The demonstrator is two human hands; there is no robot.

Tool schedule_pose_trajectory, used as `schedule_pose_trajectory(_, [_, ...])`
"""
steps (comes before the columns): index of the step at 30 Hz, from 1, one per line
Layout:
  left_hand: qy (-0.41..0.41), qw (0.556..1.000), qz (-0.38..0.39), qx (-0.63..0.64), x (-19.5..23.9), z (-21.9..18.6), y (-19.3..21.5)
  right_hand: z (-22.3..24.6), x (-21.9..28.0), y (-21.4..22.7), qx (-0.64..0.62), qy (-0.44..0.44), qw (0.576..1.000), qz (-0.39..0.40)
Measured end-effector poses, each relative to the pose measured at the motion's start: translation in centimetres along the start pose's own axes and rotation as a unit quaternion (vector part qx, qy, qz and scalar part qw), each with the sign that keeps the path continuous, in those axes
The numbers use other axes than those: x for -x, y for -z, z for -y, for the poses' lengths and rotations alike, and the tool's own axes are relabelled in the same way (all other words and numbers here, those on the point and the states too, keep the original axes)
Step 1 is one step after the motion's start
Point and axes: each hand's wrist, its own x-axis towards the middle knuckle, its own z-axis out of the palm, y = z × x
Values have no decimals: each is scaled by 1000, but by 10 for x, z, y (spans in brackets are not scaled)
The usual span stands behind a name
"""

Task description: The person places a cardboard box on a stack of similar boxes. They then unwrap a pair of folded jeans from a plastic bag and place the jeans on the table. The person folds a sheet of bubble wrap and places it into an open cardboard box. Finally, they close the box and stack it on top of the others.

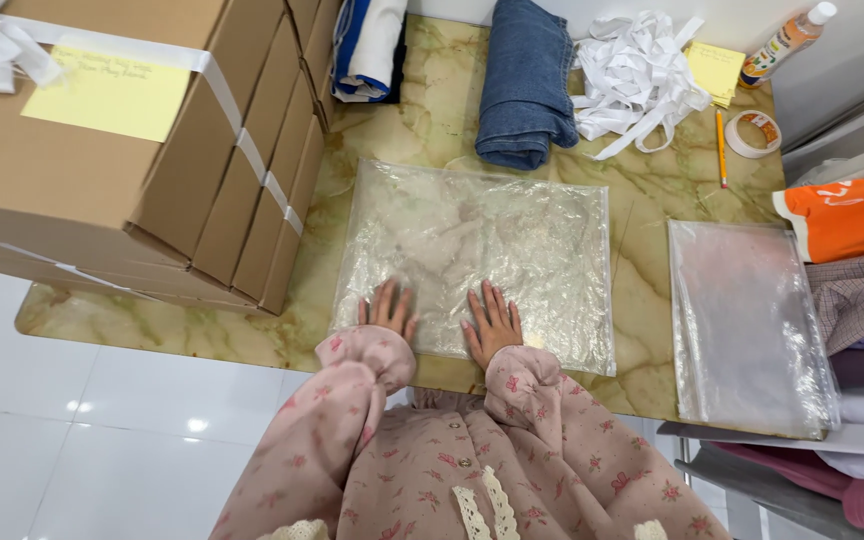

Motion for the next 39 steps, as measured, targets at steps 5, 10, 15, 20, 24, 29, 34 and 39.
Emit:
schedule_pose_trajectory(5, [102, 637, 49, -762, -8, -11, 15, -55, 50, 11, -11, -122, 991, 59])
schedule_pose_trajectory(10, [131, 160, 79, -975, -17, -32, 30, -144, 86, 3, 77, -140, 981, -107])
schedule_pose_trajectory(15, [108, 168, 79, -977, -14, -34, 46, -199, 99, -23, 1, -231, 964, -129])
schedule_pose_trajectory(20, [76, 159, 77, -981, -4, -34, 78, -275, 109, -62, -209, -342, 905, -141])
schedule_pose_trajectory(24, [36, 119, 57, -991, 0, -6, 94, -278, 99, -28, -465, -397, 787, -82])
schedule_pose_trajectory(29, [135, 440, 170, -871, -16, 80, 57, -188, 91, 88, -674, -281, 683, -11])
schedule_pose_trajectory(34, [130, 534, 308, -776, -26, 203, -5, -152, 58, 98, -729, -236, 643, -16])
schedule_pose_trajectory(39, [-51, 456, 387, -800, -24, 243, 13, -152, 35, 85, -760, -212, 614, -7])
